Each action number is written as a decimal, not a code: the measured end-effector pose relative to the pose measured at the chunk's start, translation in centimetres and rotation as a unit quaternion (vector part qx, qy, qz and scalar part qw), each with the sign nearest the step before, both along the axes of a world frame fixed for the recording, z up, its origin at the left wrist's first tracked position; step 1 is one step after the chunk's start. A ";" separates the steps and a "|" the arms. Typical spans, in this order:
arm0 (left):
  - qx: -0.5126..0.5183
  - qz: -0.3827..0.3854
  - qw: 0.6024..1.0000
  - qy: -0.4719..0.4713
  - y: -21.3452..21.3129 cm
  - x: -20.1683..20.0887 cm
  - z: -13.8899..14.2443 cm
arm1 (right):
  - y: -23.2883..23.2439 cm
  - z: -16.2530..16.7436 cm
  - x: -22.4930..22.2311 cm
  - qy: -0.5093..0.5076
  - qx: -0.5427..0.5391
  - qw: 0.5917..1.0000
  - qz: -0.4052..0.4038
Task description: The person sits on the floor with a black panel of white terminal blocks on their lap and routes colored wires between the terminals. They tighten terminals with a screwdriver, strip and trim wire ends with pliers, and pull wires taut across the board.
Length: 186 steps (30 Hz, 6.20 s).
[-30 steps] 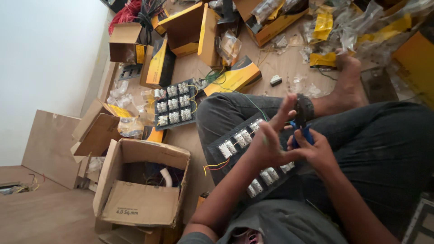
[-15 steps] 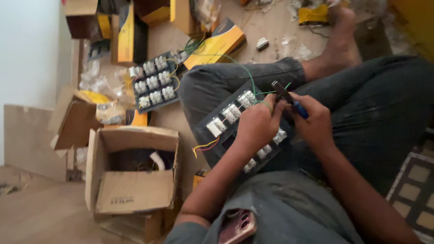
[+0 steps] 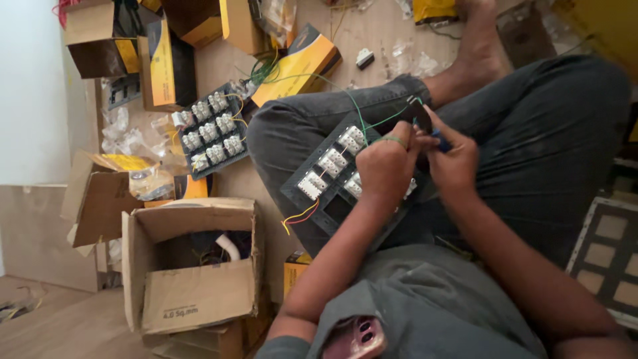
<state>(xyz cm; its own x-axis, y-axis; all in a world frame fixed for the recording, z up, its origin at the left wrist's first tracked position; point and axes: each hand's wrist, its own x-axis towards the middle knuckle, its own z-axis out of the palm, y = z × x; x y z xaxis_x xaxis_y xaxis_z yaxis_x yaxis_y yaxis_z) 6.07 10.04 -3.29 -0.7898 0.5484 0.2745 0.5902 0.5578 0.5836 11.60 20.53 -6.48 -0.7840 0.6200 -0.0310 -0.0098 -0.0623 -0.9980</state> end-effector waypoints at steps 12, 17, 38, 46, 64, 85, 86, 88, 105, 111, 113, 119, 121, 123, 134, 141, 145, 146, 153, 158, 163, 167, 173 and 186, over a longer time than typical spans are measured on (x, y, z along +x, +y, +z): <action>0.056 0.047 0.991 -0.111 -2.0 -1.0 0.9 | -1.0 -0.4 -1.0 0.021 -0.059 0.996 0.066; 0.176 -0.010 0.971 -0.162 -4.2 -1.7 1.9 | -0.2 0.5 0.5 -0.037 -0.020 0.991 0.126; 0.053 -0.002 0.991 -0.124 -3.6 -1.8 1.7 | -0.5 2.2 1.4 -0.143 0.301 0.938 0.100; -0.021 0.044 0.996 -0.077 -2.4 -1.0 -1.0 | -1.0 0.5 0.6 -0.038 0.234 0.970 0.052; 0.171 0.039 0.971 -0.161 -2.9 -1.4 2.3 | 1.1 1.3 3.4 -0.145 0.057 0.976 0.155; 0.272 0.018 0.910 -0.313 -4.1 -0.9 2.9 | 3.7 3.6 4.9 -0.068 0.642 0.763 -0.009; 0.271 0.017 0.911 -0.311 -4.1 -0.9 2.8 | 3.7 3.5 4.9 -0.070 0.641 0.764 -0.007; 0.259 0.022 0.918 -0.301 -4.0 -0.9 2.8 | 3.7 3.3 4.9 -0.078 0.638 0.766 -0.005; 0.278 0.024 0.907 -0.315 -4.3 -0.7 2.6 | 5.2 0.3 5.1 -0.096 0.687 0.720 -0.017; 0.278 0.020 0.905 -0.322 -4.4 -0.7 2.6 | 5.6 -0.5 5.1 -0.094 0.694 0.714 -0.011; 0.288 0.013 0.896 -0.337 -4.4 -0.6 2.7 | 5.6 -0.5 5.0 -0.077 0.686 0.723 -0.006; 0.282 0.020 0.897 -0.339 -4.6 -0.7 2.7 | 6.1 -0.7 4.7 -0.085 0.690 0.719 -0.007; 0.301 0.010 0.881 -0.364 -4.5 -0.6 2.6 | 6.3 -0.8 4.7 -0.090 0.702 0.706 -0.010; 0.296 0.012 0.884 -0.362 -4.5 -0.6 2.5 | 6.5 -0.9 4.7 -0.089 0.709 0.699 -0.012; 0.265 0.020 0.904 -0.335 -4.5 -0.6 2.2 | 7.3 -0.9 5.1 -0.104 0.757 0.645 -0.015; 0.256 0.012 0.910 -0.325 -4.5 -0.8 2.1 | 7.9 -1.0 5.0 -0.086 0.764 0.639 -0.016; 0.238 0.019 0.914 -0.327 -4.6 -1.0 2.1 | 8.2 -1.4 5.0 -0.089 0.772 0.629 -0.013; 0.233 0.022 0.917 -0.324 -4.6 -1.0 2.1 | 8.2 -1.5 4.9 -0.094 0.765 0.638 -0.003; 0.268 0.015 0.902 -0.337 -4.2 -1.0 1.7 | 5.6 -1.2 4.3 -0.130 0.532 0.824 0.144; 0.233 0.015 0.927 -0.293 -3.8 -1.4 1.7 | 3.2 -0.3 3.8 -0.131 0.374 0.904 0.161; 0.039 0.000 0.996 -0.085 -3.2 -0.5 1.1 | 2.3 -1.1 4.1 -0.137 0.304 0.932 0.146; 0.019 0.035 0.999 -0.036 -1.9 0.5 -0.6 | 1.0 -2.3 3.9 -0.102 0.256 0.955 0.111; -0.004 0.046 0.999 0.000 -1.2 2.8 -1.2 | 3.4 -1.9 0.6 0.031 -0.256 0.963 -0.073; 0.125 0.052 0.989 -0.060 -3.2 0.3 2.2 | 4.8 2.1 4.6 -0.061 0.552 0.828 0.076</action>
<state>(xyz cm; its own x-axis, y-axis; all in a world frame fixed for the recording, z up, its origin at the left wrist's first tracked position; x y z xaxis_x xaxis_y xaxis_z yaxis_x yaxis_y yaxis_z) 6.36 6.85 -1.05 -0.8740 0.3891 0.2911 0.4544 0.4419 0.7735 16.17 25.36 -4.39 -0.8881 0.2176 0.4049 0.0191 0.8975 -0.4406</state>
